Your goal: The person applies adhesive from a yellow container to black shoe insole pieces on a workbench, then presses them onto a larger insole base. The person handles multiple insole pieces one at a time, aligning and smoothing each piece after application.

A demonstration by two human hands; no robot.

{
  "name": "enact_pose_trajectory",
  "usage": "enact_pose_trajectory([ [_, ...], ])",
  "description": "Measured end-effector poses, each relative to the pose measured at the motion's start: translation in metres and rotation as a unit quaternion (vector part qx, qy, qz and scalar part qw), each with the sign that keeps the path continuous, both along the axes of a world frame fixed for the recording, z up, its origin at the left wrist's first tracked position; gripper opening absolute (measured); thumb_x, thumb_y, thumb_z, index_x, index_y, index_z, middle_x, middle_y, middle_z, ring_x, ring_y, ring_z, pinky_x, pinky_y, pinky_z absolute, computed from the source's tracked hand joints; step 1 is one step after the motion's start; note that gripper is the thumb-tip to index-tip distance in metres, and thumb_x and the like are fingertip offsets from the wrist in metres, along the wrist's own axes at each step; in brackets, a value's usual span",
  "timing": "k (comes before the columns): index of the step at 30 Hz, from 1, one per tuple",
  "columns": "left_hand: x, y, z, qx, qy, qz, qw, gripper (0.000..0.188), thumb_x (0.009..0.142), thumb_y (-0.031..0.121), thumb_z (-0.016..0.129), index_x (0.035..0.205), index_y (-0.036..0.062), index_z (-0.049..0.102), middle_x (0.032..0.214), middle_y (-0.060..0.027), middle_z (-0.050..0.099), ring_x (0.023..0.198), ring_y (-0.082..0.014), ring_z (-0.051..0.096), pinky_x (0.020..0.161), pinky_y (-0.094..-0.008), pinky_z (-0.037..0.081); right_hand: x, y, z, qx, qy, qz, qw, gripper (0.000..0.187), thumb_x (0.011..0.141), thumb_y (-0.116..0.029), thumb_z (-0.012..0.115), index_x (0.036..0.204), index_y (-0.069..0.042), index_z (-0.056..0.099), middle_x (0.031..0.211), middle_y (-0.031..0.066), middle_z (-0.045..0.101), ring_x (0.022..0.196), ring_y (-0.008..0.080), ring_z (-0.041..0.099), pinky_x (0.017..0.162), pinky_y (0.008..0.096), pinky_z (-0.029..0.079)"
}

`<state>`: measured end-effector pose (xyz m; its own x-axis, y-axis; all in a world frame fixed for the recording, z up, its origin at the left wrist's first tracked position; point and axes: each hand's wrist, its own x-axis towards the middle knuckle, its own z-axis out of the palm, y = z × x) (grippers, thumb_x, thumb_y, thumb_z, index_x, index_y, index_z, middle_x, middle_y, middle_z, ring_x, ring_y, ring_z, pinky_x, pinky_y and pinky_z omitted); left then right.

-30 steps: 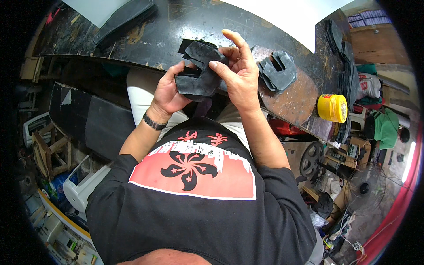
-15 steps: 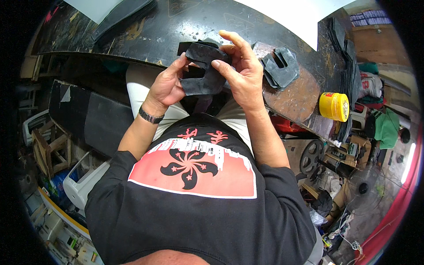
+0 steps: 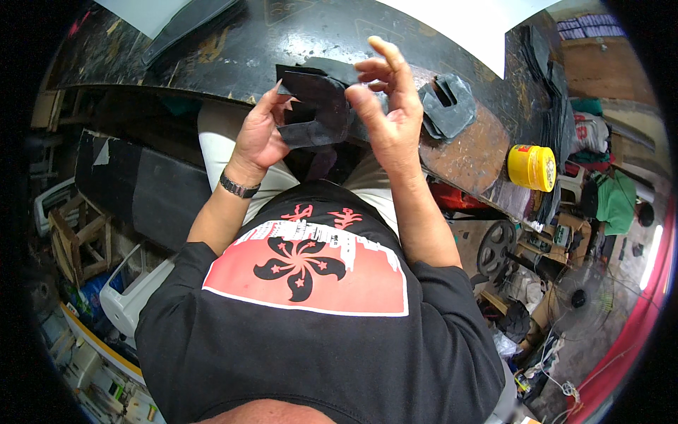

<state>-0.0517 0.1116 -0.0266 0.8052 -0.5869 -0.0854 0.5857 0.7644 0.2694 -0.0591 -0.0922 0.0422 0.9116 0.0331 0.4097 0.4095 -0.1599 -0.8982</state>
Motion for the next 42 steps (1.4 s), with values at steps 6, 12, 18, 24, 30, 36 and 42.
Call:
enact_pose_trajectory([
  [6, -0.003, 0.004, 0.002, -0.027, -0.104, -0.058, 0.992, 0.058, 0.106, 0.044, 0.04, 0.14, -0.0016, 0.052, 0.149, -0.0237, 0.047, 0.128, -0.0344, 0.058, 0.104, -0.0484, 0.052, 0.002, -0.013, 0.016, 0.018, 0.192, -0.014, 0.981, 0.058, 0.093, -0.01, 0.068, 0.147, -0.008, 0.046, 0.095, 0.0051, 0.066, 0.087, 0.0111, 0.062, 0.076, 0.0232, 0.05],
  [12, -0.006, -0.002, -0.001, -0.095, -0.13, -0.05, 0.986, 0.044, 0.103, 0.043, 0.051, 0.131, 0.0105, 0.06, 0.162, -0.0191, 0.028, 0.13, -0.0385, 0.055, 0.11, -0.0535, 0.045, -0.004, -0.024, 0.016, 0.166, 0.145, -0.036, 0.975, 0.066, 0.082, 0.01, 0.065, 0.143, -0.008, 0.052, 0.097, 0.0043, 0.066, 0.082, 0.0062, 0.06, 0.072, 0.0172, 0.046],
  [18, -0.011, 0.011, -0.022, -0.052, 0.07, 0.026, 0.996, 0.036, 0.104, 0.035, 0.049, 0.127, 0.0116, 0.063, 0.149, -0.0165, 0.049, 0.131, -0.0418, 0.053, 0.113, -0.0576, 0.039, -0.002, -0.092, 0.042, 0.224, 0.109, -0.086, 0.965, 0.062, 0.081, 0.012, 0.067, 0.139, -0.003, 0.053, 0.094, 0.0049, 0.065, 0.083, 0.0111, 0.066, 0.074, 0.021, 0.055],
  [24, -0.013, 0.012, -0.027, -0.041, 0.054, -0.006, 0.998, 0.032, 0.104, 0.036, 0.053, 0.11, 0.0105, 0.07, 0.108, -0.0093, 0.07, 0.112, -0.0298, 0.065, 0.099, -0.0533, 0.052, 0.001, -0.148, 0.039, 0.186, 0.198, -0.079, 0.959, 0.058, 0.082, 0.008, 0.071, 0.137, -0.003, 0.055, 0.093, 0.0058, 0.068, 0.08, 0.0109, 0.066, 0.069, 0.0192, 0.054],
  [30, -0.015, -0.01, -0.001, 0.011, 0.05, -0.049, 0.998, 0.032, 0.106, 0.034, 0.05, 0.115, 0.0074, 0.066, 0.107, -0.0088, 0.07, 0.106, -0.0278, 0.068, 0.095, -0.0505, 0.056, 0.004, -0.159, 0.013, -0.13, 0.125, -0.197, 0.964, 0.058, 0.081, 0.0, 0.073, 0.136, -0.009, 0.06, 0.094, 0.0044, 0.066, 0.076, 0.0109, 0.06, 0.07, 0.0224, 0.051],
  [36, -0.009, -0.024, 0.017, 0.049, 0.065, -0.065, 0.995, 0.028, 0.106, 0.033, 0.052, 0.113, 0.0088, 0.064, 0.103, -0.0034, 0.069, 0.105, -0.0226, 0.068, 0.093, -0.0479, 0.057, 0.001, -0.135, 0.017, -0.447, -0.135, -0.353, 0.811, 0.057, 0.081, -0.006, 0.074, 0.136, -0.011, 0.06, 0.123, 0.0132, 0.062, 0.103, 0.0239, 0.062, 0.087, 0.0355, 0.053],
  [42, -0.007, -0.037, 0.029, 0.069, 0.032, -0.079, 0.994, 0.037, 0.107, 0.034, 0.047, 0.128, 0.0065, 0.06, 0.123, -0.0115, 0.066, 0.116, -0.026, 0.064, 0.101, -0.0466, 0.053, -0.025, -0.076, 0.031, -0.172, -0.037, -0.097, 0.979, 0.059, 0.088, -0.001, 0.071, 0.143, -0.01, 0.053, 0.112, 0.0077, 0.07, 0.099, 0.0149, 0.066, 0.091, 0.0281, 0.052],
])
